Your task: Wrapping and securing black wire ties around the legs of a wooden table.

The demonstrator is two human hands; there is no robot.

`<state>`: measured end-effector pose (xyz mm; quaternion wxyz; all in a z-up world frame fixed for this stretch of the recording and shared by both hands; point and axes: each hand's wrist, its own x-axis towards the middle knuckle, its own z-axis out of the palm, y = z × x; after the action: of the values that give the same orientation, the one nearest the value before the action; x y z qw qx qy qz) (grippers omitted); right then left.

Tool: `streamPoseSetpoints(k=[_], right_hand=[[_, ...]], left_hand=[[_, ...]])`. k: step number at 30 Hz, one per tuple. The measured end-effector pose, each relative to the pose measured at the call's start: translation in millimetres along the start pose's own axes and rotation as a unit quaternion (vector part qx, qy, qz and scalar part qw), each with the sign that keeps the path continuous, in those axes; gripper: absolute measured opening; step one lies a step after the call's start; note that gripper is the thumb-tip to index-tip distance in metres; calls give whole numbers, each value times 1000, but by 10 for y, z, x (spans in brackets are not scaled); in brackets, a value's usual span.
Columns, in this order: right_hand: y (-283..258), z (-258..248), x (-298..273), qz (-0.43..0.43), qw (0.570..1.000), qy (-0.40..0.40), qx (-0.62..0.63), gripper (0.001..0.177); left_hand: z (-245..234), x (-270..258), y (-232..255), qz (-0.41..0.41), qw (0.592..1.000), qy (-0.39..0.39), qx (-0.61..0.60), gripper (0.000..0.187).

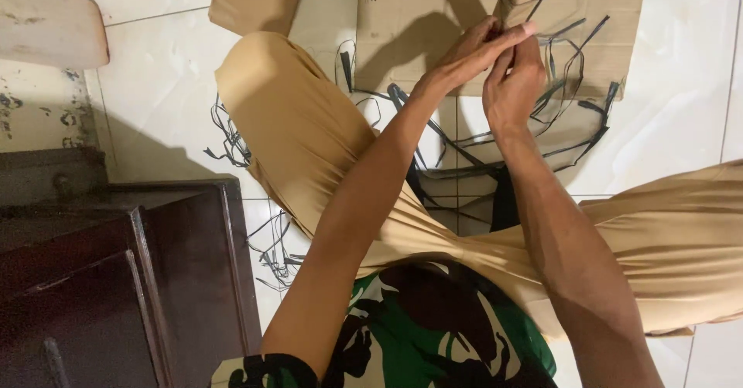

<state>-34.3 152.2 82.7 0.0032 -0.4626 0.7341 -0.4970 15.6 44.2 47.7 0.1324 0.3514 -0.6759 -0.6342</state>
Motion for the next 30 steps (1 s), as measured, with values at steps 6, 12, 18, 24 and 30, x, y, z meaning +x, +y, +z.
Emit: streamPoseSetpoints(k=[6, 12, 18, 24, 30], right_hand=[[29, 19, 26, -18, 999, -35, -10, 16], [-70, 33, -47, 53, 995, 16, 88, 29], [312, 88, -87, 278, 901, 142, 303, 21], [184, -131, 89, 195, 935, 182, 236, 14], [0, -206, 103, 17, 983, 88, 162, 12]], left_hand=[[-21, -18, 20, 8, 1000, -13, 3, 95], [-82, 67, -225, -59, 989, 113, -79, 81], [-197, 141, -467, -81, 961, 240, -110, 50], [-391, 161, -377, -115, 930, 235, -257, 23], [-258, 32, -504, -110, 947, 299, -49, 45]])
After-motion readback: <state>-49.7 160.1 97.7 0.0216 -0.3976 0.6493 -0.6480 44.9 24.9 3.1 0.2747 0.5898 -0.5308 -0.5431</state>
